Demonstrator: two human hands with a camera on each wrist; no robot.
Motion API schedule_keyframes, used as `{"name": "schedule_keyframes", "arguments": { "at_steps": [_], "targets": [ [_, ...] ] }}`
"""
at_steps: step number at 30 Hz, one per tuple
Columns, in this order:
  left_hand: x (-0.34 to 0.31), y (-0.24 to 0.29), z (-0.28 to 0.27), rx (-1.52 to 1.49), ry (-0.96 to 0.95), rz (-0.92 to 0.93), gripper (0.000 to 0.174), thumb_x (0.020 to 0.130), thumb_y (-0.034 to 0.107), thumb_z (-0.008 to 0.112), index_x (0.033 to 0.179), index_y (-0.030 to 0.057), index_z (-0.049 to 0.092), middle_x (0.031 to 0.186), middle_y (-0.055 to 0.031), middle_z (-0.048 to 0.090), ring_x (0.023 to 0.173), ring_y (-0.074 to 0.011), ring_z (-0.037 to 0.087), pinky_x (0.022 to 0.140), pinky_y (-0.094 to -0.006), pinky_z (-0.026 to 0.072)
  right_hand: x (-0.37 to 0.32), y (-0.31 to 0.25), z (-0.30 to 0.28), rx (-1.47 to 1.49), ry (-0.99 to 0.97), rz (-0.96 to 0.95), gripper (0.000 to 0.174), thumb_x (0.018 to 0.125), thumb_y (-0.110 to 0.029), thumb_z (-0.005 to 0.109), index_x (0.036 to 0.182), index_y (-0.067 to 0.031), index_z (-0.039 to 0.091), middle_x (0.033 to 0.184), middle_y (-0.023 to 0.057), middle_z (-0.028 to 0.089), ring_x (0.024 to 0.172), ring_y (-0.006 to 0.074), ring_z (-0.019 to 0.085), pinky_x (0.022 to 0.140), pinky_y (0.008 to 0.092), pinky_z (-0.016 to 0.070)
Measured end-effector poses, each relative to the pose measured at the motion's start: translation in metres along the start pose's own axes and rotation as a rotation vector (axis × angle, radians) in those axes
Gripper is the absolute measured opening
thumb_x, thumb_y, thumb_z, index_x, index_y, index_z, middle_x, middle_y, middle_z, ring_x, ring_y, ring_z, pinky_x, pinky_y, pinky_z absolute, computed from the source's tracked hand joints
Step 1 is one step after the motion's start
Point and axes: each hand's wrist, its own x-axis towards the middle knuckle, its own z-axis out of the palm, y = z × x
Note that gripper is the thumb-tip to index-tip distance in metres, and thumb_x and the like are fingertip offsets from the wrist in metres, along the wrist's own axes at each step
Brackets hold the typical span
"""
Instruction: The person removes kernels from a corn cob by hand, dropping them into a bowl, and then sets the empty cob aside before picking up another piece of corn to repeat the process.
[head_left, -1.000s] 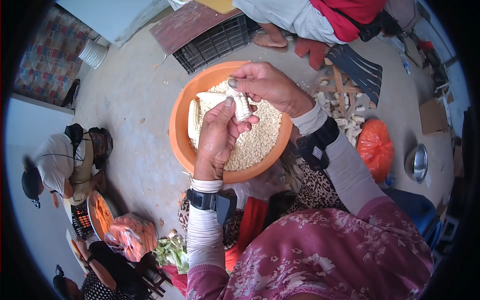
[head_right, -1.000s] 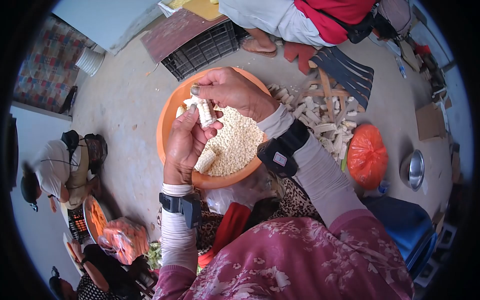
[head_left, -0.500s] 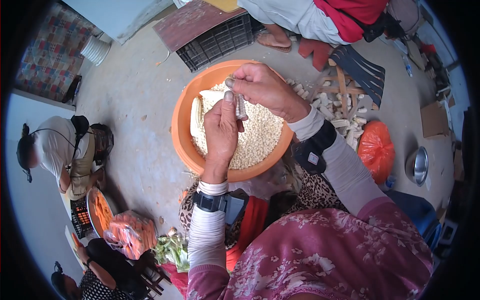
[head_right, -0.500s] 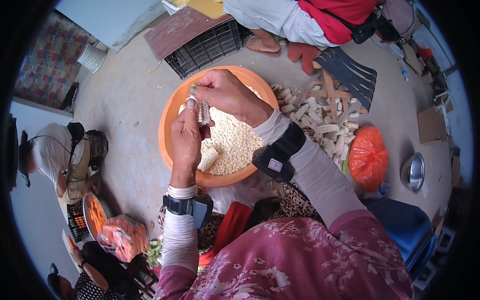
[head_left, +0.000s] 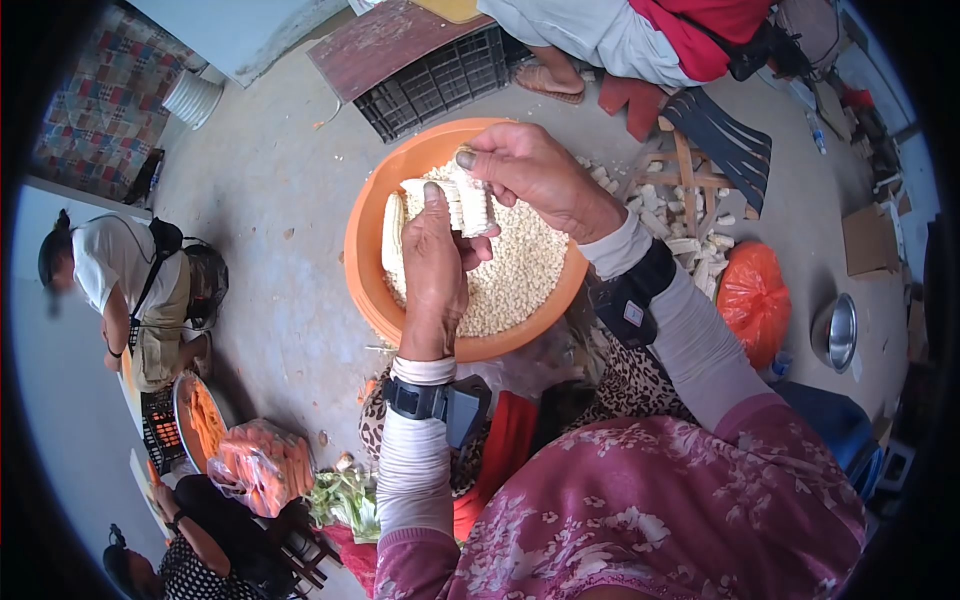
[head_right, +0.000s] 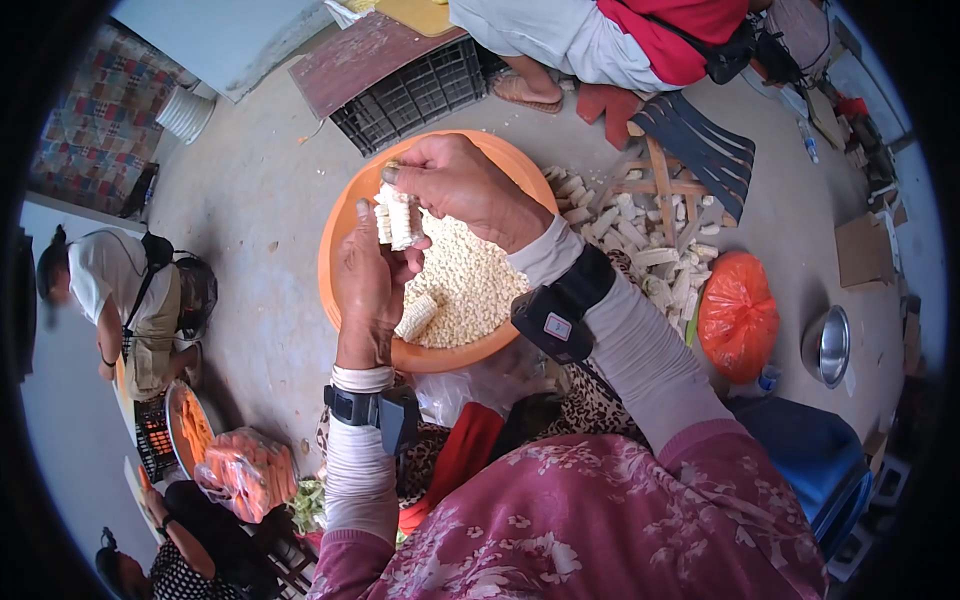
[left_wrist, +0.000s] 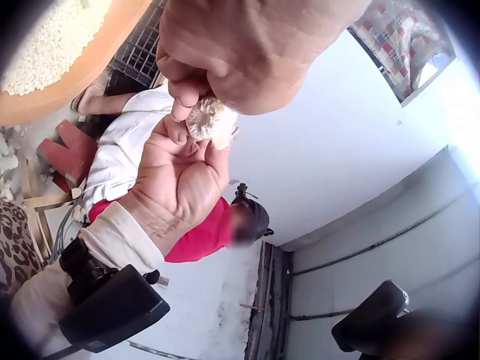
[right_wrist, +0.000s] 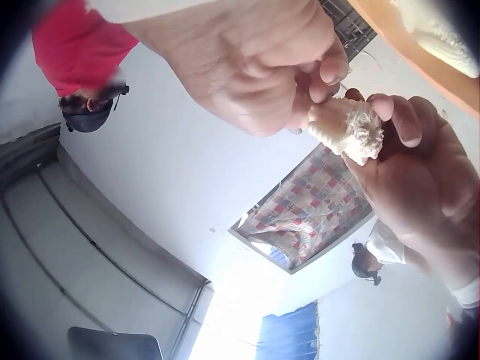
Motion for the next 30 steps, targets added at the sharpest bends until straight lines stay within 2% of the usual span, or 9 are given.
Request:
{"name": "schedule_keyframes", "arguments": {
  "at_steps": [2,7,9,10,13,20,24,26,30],
  "targets": [
    [0.001,-0.001,0.002,0.000,0.053,-0.024,0.050,0.097,0.045,0.037,0.094,0.0001,0.059,0.075,-0.0076,0.061,0.052,-0.0095,0.052,0.045,-0.0200,0.0421,-0.001,-0.004,0.000,-0.012,0.025,0.069,0.036,0.084,-0.024,0.065,0.100,0.0066,0.055,0.075,0.0015,0.055,0.060,0.0044,0.047,0.051,0.0177,0.0384],
    [0.001,-0.001,0.004,0.062,0.062,0.031,0.056,0.093,0.053,0.041,0.094,-0.0001,0.058,0.071,-0.0036,0.057,0.052,-0.0079,0.048,0.045,-0.0191,0.0366,0.000,-0.003,-0.002,-0.117,0.086,0.053,0.035,0.084,-0.022,0.065,0.099,0.0074,0.055,0.076,0.0025,0.056,0.061,0.0041,0.048,0.052,0.0180,0.0390],
    [0.000,-0.003,0.005,0.330,0.054,0.224,0.050,0.089,0.048,0.055,0.097,-0.0013,0.056,0.065,0.0012,0.053,0.054,-0.0048,0.046,0.047,-0.0186,0.0353,0.000,0.000,-0.002,-0.152,0.099,0.028,0.034,0.084,-0.021,0.064,0.098,0.0077,0.055,0.076,0.0029,0.056,0.062,0.0042,0.049,0.053,0.0182,0.0393],
    [0.003,-0.008,0.008,0.399,0.106,0.294,0.041,0.085,0.038,0.065,0.089,-0.0024,0.058,0.061,0.0012,0.050,0.053,-0.0059,0.043,0.048,-0.0209,0.0346,0.000,0.002,-0.001,-0.153,0.099,0.014,0.032,0.085,-0.020,0.064,0.098,0.0079,0.055,0.076,0.0032,0.056,0.063,0.0046,0.049,0.053,0.0186,0.0395],
    [0.000,-0.008,0.007,0.670,0.135,0.361,0.038,0.084,0.033,0.068,0.084,-0.0032,0.058,0.056,-0.0007,0.047,0.052,-0.0075,0.041,0.049,-0.0243,0.0354,0.000,0.002,0.000,-0.164,0.096,-0.001,0.030,0.085,-0.018,0.063,0.097,0.0083,0.055,0.075,0.0035,0.057,0.065,0.0055,0.050,0.053,0.0195,0.0399],
    [0.000,-0.009,0.013,0.655,0.145,0.493,0.037,0.096,0.027,0.049,0.074,-0.0012,0.058,0.059,-0.0071,0.053,0.054,-0.0148,0.047,0.054,-0.0303,0.0407,0.000,0.002,-0.001,-0.261,0.093,-0.007,0.028,0.086,-0.018,0.063,0.093,0.0076,0.055,0.075,0.0030,0.056,0.065,0.0052,0.049,0.053,0.0201,0.0396],
    [0.003,-0.015,0.010,0.677,0.133,0.506,0.039,0.097,0.028,0.046,0.073,-0.0014,0.058,0.057,-0.0054,0.051,0.051,-0.0123,0.045,0.050,-0.0288,0.0391,0.000,0.004,-0.005,-0.308,0.089,-0.004,0.028,0.085,-0.018,0.063,0.093,0.0073,0.056,0.074,0.0022,0.055,0.064,0.0043,0.049,0.052,0.0199,0.0395],
    [0.003,-0.015,0.009,0.432,0.148,0.330,0.041,0.098,0.030,0.043,0.076,-0.0008,0.059,0.056,-0.0013,0.049,0.049,-0.0083,0.042,0.047,-0.0253,0.0366,-0.001,0.003,-0.007,-0.262,0.071,-0.008,0.028,0.085,-0.018,0.063,0.095,0.0068,0.056,0.074,0.0015,0.054,0.062,0.0041,0.048,0.050,0.0199,0.0394],
    [0.004,-0.013,0.009,0.337,0.178,0.302,0.038,0.098,0.031,0.043,0.087,0.0000,0.061,0.060,0.0018,0.050,0.049,-0.0051,0.044,0.044,-0.0196,0.0369,-0.004,-0.003,-0.010,-0.085,0.058,0.030,0.028,0.085,-0.018,0.062,0.099,0.0060,0.056,0.076,0.0011,0.054,0.062,0.0046,0.048,0.051,0.0196,0.0398]
  ]
}}
